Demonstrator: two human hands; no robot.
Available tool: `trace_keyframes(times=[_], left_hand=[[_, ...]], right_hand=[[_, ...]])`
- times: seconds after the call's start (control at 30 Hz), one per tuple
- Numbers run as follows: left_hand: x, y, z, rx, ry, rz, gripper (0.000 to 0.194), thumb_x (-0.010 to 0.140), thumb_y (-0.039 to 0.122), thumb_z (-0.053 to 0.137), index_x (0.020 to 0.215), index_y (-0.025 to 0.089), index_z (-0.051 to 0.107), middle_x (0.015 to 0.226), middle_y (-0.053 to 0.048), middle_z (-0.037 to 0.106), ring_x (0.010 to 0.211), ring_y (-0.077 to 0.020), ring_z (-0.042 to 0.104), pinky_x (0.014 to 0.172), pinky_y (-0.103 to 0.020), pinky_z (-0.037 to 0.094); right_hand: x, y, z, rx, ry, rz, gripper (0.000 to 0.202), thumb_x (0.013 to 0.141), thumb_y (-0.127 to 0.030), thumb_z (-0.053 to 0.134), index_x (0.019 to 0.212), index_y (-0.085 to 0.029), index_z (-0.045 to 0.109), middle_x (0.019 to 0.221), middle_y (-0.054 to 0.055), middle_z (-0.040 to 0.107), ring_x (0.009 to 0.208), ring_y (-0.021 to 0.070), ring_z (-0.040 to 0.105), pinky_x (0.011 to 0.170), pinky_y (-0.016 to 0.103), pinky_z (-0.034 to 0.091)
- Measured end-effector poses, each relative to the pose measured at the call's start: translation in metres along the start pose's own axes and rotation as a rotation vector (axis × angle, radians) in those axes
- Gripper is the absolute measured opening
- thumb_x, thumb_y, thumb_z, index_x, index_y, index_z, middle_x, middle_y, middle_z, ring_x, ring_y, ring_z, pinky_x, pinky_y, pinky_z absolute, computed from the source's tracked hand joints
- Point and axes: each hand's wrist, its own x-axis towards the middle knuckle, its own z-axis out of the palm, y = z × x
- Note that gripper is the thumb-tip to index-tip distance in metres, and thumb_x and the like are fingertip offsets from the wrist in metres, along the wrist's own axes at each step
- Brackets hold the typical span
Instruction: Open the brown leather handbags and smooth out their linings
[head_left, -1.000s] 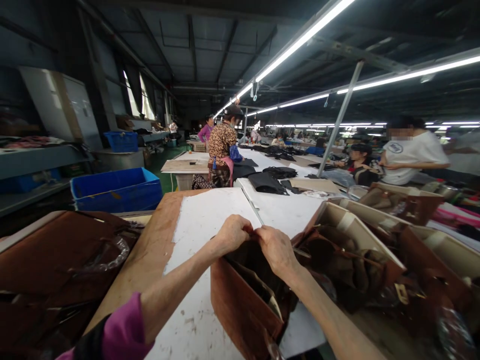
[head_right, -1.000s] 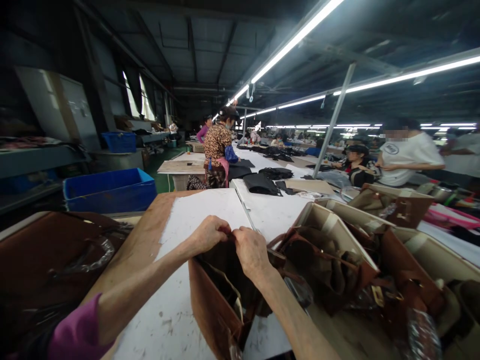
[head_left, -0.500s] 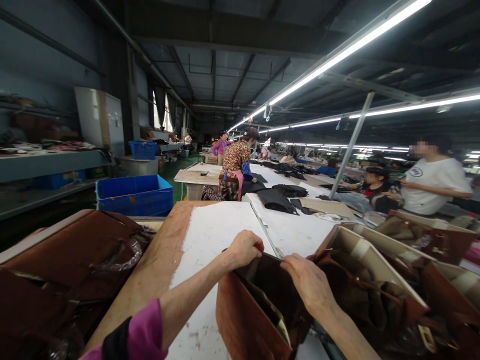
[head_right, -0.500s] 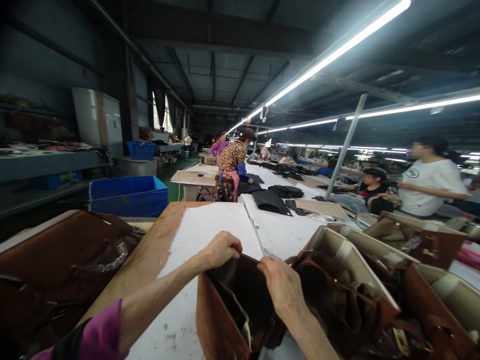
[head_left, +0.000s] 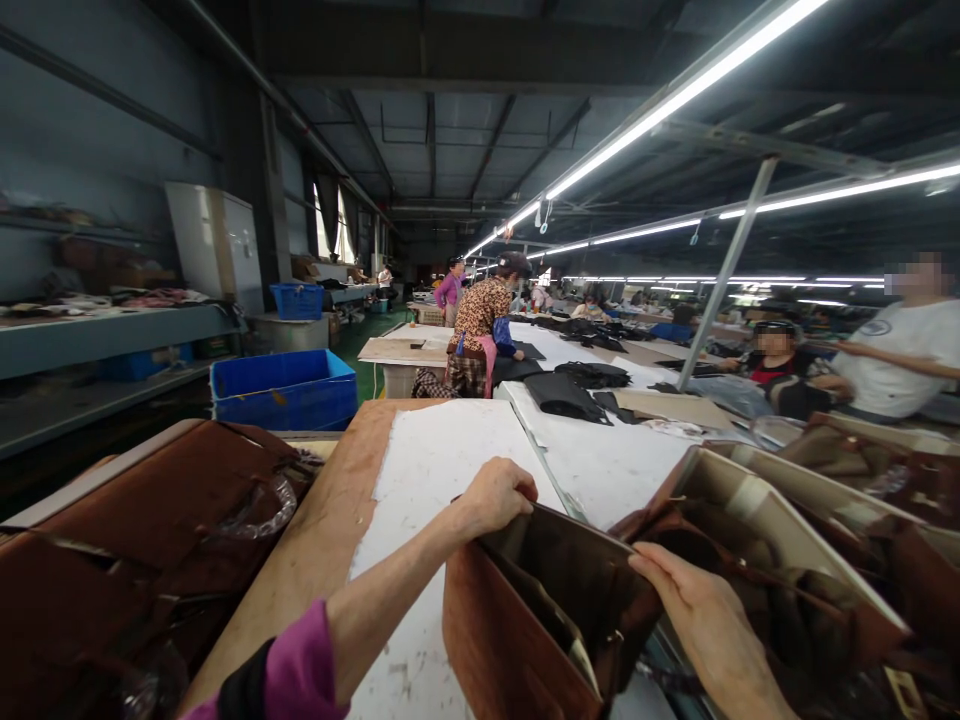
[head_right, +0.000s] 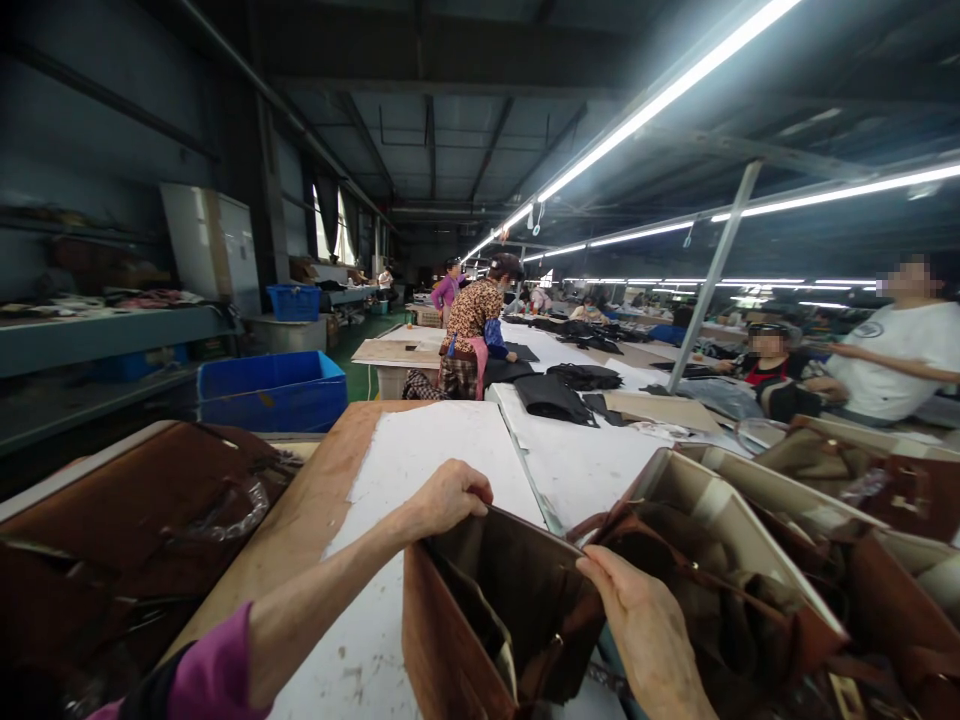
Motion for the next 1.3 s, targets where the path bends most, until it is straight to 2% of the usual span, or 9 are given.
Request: trace_keyframes(times=[0.23,0.5,0.7,0.87,1.0,1.07,1.17,1.3], left_hand=[[0.002,0.000,0.001,-0.010,-0.005,-0.020,0.017,0.060,0.017,0.058,0.074,0.015,0.067,0.066,0.000,0.062,0.067,-0.0144,0.055,0.065,-0.022,0.041],[0.003,-0.004,0.003,-0.013,0.004,-0.005,0.017,0.061,0.016,0.058,0.075,0.015,0.067,0.068,0.000,0.064,0.068,-0.0142,0.055,0.064,-0.022,0.041],[-0.008,0.001,-0.001,-0.027,-0.053,0.034,0.015,0.063,0.016,0.055,0.074,0.014,0.066,0.066,0.001,0.062,0.067,-0.0131,0.054,0.063,-0.020,0.040],[-0.010,0.010,0.002,-0.072,-0.125,0.086,0.016,0.064,0.015,0.054,0.074,0.014,0.066,0.066,0.002,0.062,0.067,-0.0126,0.054,0.065,-0.020,0.040],[-0.004,0.016,0.008,-0.066,-0.155,0.092,0.016,0.062,0.013,0.055,0.073,0.014,0.066,0.064,0.002,0.061,0.066,-0.0125,0.054,0.063,-0.020,0.039],[-0.002,0.017,0.009,-0.063,-0.154,0.094,0.016,0.062,0.013,0.055,0.073,0.014,0.067,0.065,0.002,0.061,0.066,-0.0125,0.054,0.063,-0.020,0.038],[-0.002,0.017,0.010,-0.052,-0.148,0.100,0.017,0.062,0.013,0.055,0.073,0.013,0.066,0.064,0.002,0.061,0.065,-0.0121,0.053,0.062,-0.020,0.038],[-0.003,0.016,0.011,-0.040,-0.128,0.106,0.015,0.062,0.013,0.055,0.072,0.013,0.066,0.061,0.003,0.060,0.062,-0.0114,0.052,0.059,-0.019,0.038]], right_hand=[[0.001,0.002,-0.001,-0.013,0.023,-0.008,0.031,0.077,-0.048,0.044,0.082,-0.027,0.066,0.080,-0.001,0.068,0.073,0.0182,0.064,0.061,0.022,0.049],[0.001,-0.004,-0.006,0.031,-0.050,0.006,0.030,0.079,-0.047,0.042,0.080,-0.028,0.065,0.075,-0.003,0.068,0.070,0.0163,0.063,0.058,0.020,0.046],[-0.015,-0.024,-0.023,-0.027,-0.105,-0.018,0.034,0.083,-0.045,0.036,0.076,-0.026,0.063,0.071,-0.001,0.066,0.063,0.0159,0.059,0.057,0.023,0.041],[-0.035,-0.033,-0.041,-0.088,-0.176,0.065,0.038,0.085,-0.047,0.032,0.071,-0.026,0.061,0.061,-0.001,0.062,0.057,0.0145,0.056,0.055,0.023,0.037],[-0.038,-0.033,-0.047,-0.187,-0.243,0.125,0.033,0.086,-0.044,0.032,0.075,-0.027,0.059,0.067,-0.002,0.062,0.065,0.0164,0.057,0.057,0.024,0.036],[-0.036,-0.037,-0.046,-0.284,-0.266,0.128,0.030,0.087,-0.037,0.032,0.077,-0.027,0.059,0.069,-0.001,0.062,0.067,0.0172,0.058,0.057,0.026,0.035],[-0.027,-0.055,-0.038,-0.447,-0.196,0.031,0.021,0.085,-0.028,0.039,0.083,-0.024,0.059,0.079,0.003,0.063,0.074,0.0197,0.057,0.062,0.029,0.036],[-0.011,-0.090,-0.015,-0.467,-0.127,-0.096,0.012,0.082,-0.026,0.048,0.089,-0.020,0.056,0.083,0.005,0.062,0.078,0.0213,0.057,0.065,0.030,0.035]])
